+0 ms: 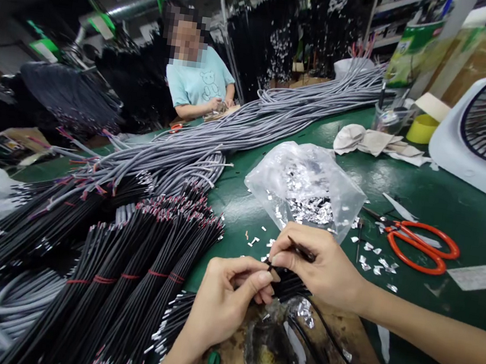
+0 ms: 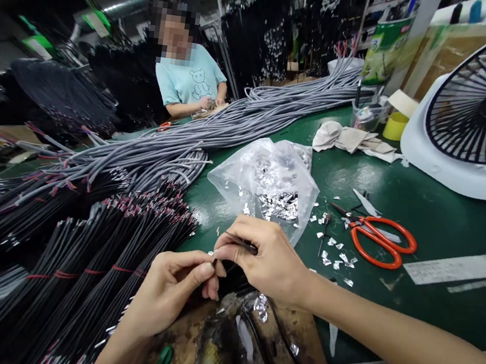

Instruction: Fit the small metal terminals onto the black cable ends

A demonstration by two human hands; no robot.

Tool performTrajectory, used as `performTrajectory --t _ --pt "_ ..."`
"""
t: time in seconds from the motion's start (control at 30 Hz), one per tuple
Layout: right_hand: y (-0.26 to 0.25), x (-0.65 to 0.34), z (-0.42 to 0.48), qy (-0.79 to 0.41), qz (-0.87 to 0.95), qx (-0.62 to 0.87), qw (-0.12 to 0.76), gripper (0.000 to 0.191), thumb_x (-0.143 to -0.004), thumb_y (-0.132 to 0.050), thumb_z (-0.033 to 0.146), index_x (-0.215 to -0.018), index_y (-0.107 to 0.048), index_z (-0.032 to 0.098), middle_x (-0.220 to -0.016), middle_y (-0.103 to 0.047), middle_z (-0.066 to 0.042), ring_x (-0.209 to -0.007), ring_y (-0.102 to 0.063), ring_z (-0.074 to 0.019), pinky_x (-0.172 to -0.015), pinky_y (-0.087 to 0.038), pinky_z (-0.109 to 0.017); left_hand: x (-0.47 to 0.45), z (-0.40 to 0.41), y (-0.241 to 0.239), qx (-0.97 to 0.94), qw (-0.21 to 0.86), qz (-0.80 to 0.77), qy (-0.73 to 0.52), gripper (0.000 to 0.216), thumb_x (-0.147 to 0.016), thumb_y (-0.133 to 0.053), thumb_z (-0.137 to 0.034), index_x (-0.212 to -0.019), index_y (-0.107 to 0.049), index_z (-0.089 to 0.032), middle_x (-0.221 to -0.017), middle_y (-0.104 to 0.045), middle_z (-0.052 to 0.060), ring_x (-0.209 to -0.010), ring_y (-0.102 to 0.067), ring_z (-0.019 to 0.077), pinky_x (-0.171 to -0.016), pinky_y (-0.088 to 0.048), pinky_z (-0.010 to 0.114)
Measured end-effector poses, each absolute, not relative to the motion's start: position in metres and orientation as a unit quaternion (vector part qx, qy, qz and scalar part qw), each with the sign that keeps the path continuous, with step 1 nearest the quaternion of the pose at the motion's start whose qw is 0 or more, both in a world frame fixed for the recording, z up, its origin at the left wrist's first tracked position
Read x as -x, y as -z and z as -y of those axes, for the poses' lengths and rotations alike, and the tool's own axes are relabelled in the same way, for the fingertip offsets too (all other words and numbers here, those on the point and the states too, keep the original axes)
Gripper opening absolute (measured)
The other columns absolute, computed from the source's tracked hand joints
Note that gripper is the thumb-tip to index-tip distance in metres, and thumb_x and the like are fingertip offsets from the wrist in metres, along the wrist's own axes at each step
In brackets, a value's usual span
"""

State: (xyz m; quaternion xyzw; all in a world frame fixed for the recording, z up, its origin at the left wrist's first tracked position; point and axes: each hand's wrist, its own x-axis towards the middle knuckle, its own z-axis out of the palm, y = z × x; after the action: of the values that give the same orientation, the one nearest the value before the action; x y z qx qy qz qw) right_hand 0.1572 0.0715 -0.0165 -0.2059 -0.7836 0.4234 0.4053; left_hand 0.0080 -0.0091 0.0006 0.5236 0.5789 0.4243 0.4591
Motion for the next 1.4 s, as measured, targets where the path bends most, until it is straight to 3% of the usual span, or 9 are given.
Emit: performTrajectory --t 0.2,0.53,0.7,0.93,1.17,1.4 --pt "0.016 -0.153 -0.064 -0.466 0.756 0.289 0.358 0.013 -0.08 -0.056 0.019 -0.068 -0.057 0.015 -0.063 -0.058 0.001 -0.059 -0.051 -0.0106 -0.054 -0.04 -0.021 -0.011 0.009 0.003 -0.468 0.381 -0.646 -0.467 0.014 -0.057 -0.076 -0.016 -0.054 -0.063 -0.012 -0.053 -0.066 0.001 -0.046 -0.058 0.0108 -0.046 -0.045 0.018" --pt "0.006 -0.164 -0.07 -0.353 0.814 0.208 0.412 0.013 -0.083 -0.055 0.021 -0.074 -0.06 0.014 -0.069 -0.054 -0.001 -0.059 -0.048 -0.0095 -0.054 -0.037 -0.021 -0.011 0.009 0.003 -0.5 0.396 -0.633 -0.437 0.012 -0.065 -0.071 -0.022 -0.061 -0.067 -0.012 -0.052 -0.064 0.002 -0.043 -0.055 0.0105 -0.044 -0.045 0.019" --pt "0.012 -0.166 -0.071 -0.327 0.842 0.202 0.378 0.004 -0.08 -0.058 0.017 -0.078 -0.058 0.015 -0.075 -0.055 -0.002 -0.065 -0.049 -0.0109 -0.058 -0.038 -0.021 -0.009 0.008 0.007 -0.543 0.37 -0.632 -0.411 0.011 -0.068 -0.07 -0.023 -0.066 -0.07 -0.012 -0.054 -0.064 0.002 -0.043 -0.054 0.0102 -0.043 -0.044 0.019" --pt "0.015 -0.163 -0.07 -0.334 0.845 0.252 0.332 0.007 -0.081 -0.052 0.012 -0.074 -0.054 0.014 -0.07 -0.054 -0.001 -0.062 -0.048 -0.0111 -0.057 -0.035 -0.022 -0.007 0.006 0.009 -0.577 0.332 -0.617 -0.42 0.006 -0.072 -0.067 -0.019 -0.073 -0.07 -0.013 -0.061 -0.065 0.002 -0.048 -0.061 0.0122 -0.048 -0.048 0.02" --pt "0.02 -0.158 -0.069 -0.481 0.773 0.29 0.294 0.027 -0.085 -0.046 0.032 -0.065 -0.052 0.015 -0.058 -0.045 0.002 -0.055 -0.039 -0.0101 -0.05 -0.028 -0.023 -0.005 0.006 0.01 -0.585 0.331 -0.603 -0.431 0.003 -0.069 -0.07 -0.017 -0.071 -0.071 -0.016 -0.062 -0.067 0.001 -0.055 -0.062 0.013 -0.053 -0.05 0.02" --pt "0.015 -0.152 -0.069 -0.642 0.67 0.269 0.258 0.031 -0.075 -0.055 0.042 -0.06 -0.047 0.016 -0.052 -0.038 0.004 -0.05 -0.032 -0.0084 -0.047 -0.027 -0.022 -0.005 0.004 0.007 -0.587 0.327 -0.599 -0.436 0.005 -0.065 -0.072 -0.013 -0.067 -0.072 -0.017 -0.063 -0.07 0.0 -0.058 -0.063 0.0124 -0.057 -0.05 0.019"
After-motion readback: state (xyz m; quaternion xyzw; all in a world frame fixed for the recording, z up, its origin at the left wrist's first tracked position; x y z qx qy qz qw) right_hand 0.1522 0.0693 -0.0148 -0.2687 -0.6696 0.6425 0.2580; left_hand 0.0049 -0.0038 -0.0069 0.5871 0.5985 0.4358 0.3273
